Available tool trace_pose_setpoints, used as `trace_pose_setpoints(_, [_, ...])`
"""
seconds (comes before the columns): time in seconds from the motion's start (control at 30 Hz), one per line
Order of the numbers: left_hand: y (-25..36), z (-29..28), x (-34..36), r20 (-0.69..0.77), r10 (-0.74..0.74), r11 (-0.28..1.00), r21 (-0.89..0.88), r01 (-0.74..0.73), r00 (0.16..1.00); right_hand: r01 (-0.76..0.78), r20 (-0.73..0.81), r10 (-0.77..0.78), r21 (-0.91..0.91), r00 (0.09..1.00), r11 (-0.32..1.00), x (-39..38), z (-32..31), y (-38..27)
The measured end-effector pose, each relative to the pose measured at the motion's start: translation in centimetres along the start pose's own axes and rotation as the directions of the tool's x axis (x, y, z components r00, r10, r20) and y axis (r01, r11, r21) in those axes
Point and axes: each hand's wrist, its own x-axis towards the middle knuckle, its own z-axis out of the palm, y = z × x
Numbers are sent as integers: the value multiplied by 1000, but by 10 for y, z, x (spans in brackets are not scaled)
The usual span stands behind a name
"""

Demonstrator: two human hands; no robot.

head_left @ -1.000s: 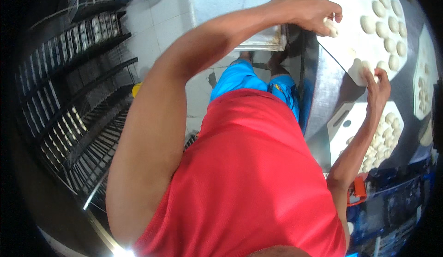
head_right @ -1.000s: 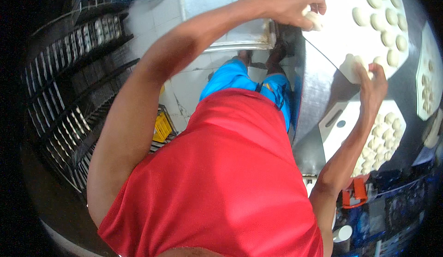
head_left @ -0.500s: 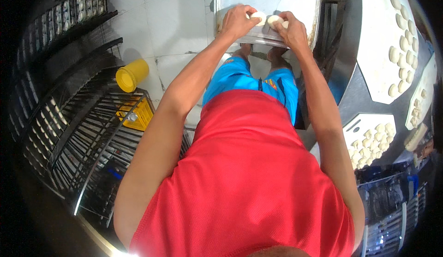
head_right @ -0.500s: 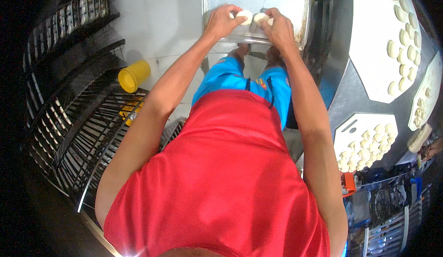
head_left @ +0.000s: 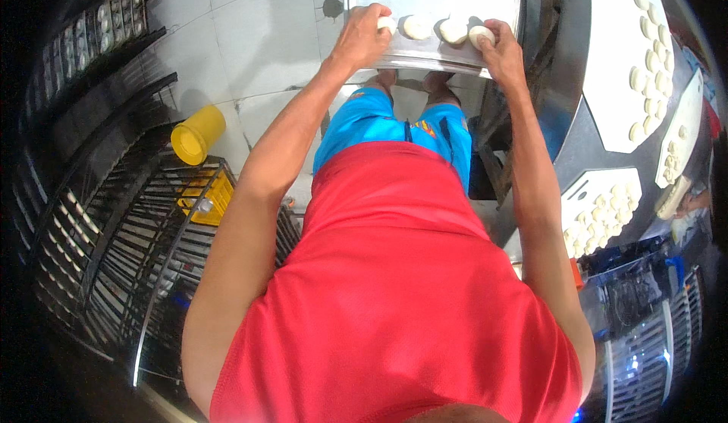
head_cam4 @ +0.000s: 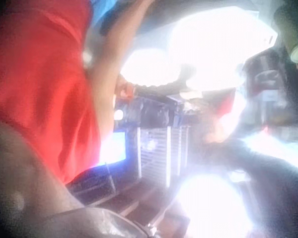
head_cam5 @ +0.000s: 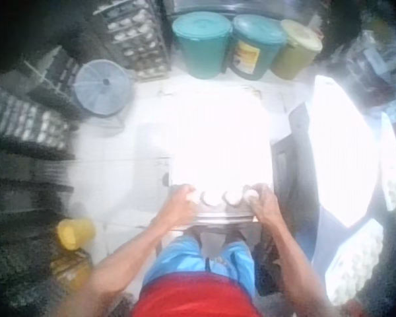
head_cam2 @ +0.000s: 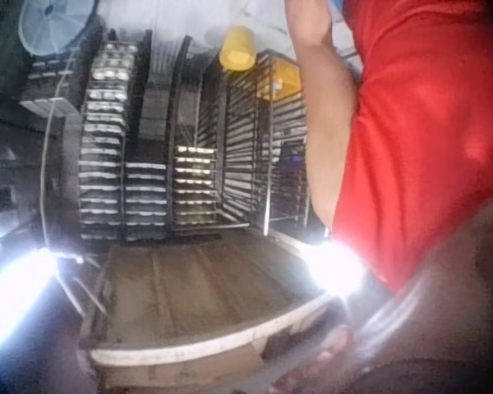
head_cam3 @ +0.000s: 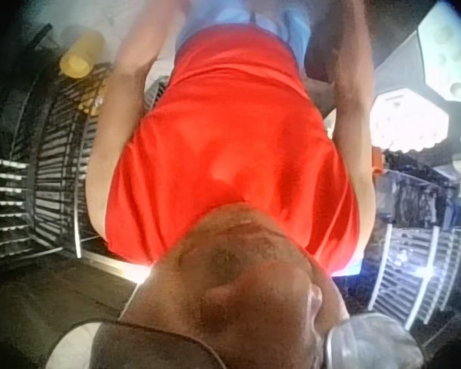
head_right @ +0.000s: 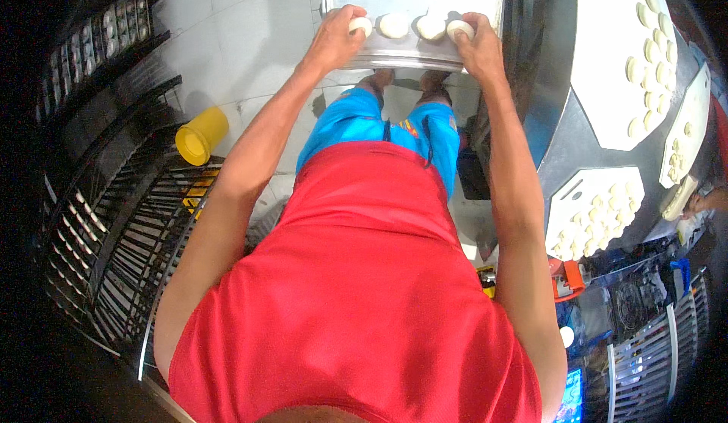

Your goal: The person places dough balls onto a metal tray, carries a board of smaller dough pieces to a divider machine, operates the machine using a lever, and then places the resulting round dough pieces onto a tray before sliding it into a rack.

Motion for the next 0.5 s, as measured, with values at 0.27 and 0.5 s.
trace_pose_setpoints(0.27, [20, -8, -10, -42, 374, 893, 285, -348, 927, 391, -188, -498, -415, 847, 822, -12, 14, 12])
trace_pose_setpoints(0.5, [48, 39, -30, 205, 409, 819, 347, -457, 889, 397, 98, -447, -654, 889, 644, -44, 36, 26])
